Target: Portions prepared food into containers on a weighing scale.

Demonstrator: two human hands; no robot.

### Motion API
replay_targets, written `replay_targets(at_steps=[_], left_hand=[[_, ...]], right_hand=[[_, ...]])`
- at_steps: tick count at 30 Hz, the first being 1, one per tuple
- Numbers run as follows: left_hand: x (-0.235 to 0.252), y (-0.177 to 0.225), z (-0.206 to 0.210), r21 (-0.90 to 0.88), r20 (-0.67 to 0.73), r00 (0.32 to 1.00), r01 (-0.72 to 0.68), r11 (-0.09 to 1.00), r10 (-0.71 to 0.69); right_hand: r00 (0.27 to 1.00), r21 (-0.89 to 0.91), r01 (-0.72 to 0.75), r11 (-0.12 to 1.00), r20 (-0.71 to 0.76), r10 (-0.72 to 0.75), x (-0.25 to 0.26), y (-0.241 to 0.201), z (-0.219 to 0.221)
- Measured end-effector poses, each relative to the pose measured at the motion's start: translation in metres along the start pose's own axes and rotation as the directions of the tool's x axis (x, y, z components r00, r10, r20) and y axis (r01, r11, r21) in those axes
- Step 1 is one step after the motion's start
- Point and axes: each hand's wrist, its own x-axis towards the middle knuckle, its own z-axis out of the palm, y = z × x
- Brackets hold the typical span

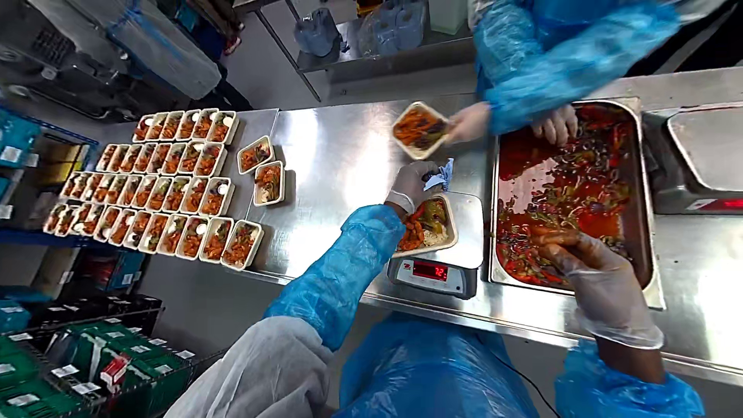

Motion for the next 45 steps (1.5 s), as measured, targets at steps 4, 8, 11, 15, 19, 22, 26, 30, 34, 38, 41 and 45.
replay_targets(at_steps=[4, 8, 11, 15, 19, 22, 26, 30, 34, 38, 41, 45], left_hand=[[0.001, -0.011, -0.001, 0.022, 0.091, 0.996, 0.009, 1.000, -0.011], [-0.004, -0.018, -0.004, 0.017, 0.144, 0.986, -0.092, 0.996, 0.089], [-0.003, -0.026, -0.004, 0.038, 0.177, 0.978, -0.123, 0.992, 0.114], [-0.006, -0.038, -0.013, -0.002, 0.172, 0.978, -0.117, 0.993, 0.116], [-0.012, -0.050, -0.026, -0.026, 0.210, 0.970, -0.121, 0.992, 0.124], [-0.016, -0.053, -0.041, 0.057, 0.264, 0.959, -0.125, 0.990, 0.106], [-0.017, -0.052, -0.065, 0.142, 0.137, 0.989, -0.081, 0.986, 0.062], [0.001, -0.023, -0.059, 0.125, 0.027, 0.999, -0.025, 0.992, 0.022], [0.035, 0.020, -0.021, 0.214, 0.239, 0.971, -0.069, 0.974, 0.016], [0.066, 0.042, 0.019, 0.447, 0.521, 0.843, -0.139, 0.884, -0.131], [0.082, 0.053, 0.035, 0.526, 0.651, 0.727, -0.224, 0.821, -0.218], [0.093, 0.065, 0.049, 0.532, 0.729, 0.649, -0.338, 0.776, -0.217]], right_hand=[[0.999, -0.038, -0.029, 0.999, -0.034, 0.028, -0.004, 0.003, -0.004], [0.997, -0.064, -0.062, 0.996, -0.052, 0.059, -0.004, 0.003, -0.002], [0.997, -0.049, -0.059, 0.997, -0.052, 0.056, -0.002, 0.006, -0.001], [0.996, -0.062, -0.068, 0.996, -0.055, 0.065, -0.001, 0.003, 0.000], [0.996, -0.084, -0.073, 0.994, -0.060, 0.068, -0.002, 0.006, 0.000], [0.997, -0.077, -0.063, 0.995, -0.042, 0.060, 0.000, 0.006, 0.001], [0.996, -0.074, -0.069, 0.995, -0.062, 0.064, 0.001, 0.006, 0.001], [0.995, -0.093, -0.083, 0.992, -0.064, 0.077, 0.002, 0.009, 0.001], [0.994, -0.105, -0.073, 0.992, -0.090, 0.064, 0.000, 0.004, 0.003], [0.994, -0.076, -0.041, 0.996, -0.109, 0.033, -0.004, 0.001, -0.001], [0.993, -0.046, -0.031, 0.998, -0.114, 0.026, -0.009, 0.007, -0.007], [0.991, 0.003, -0.025, 1.000, -0.129, 0.025, -0.012, 0.014, -0.015]])
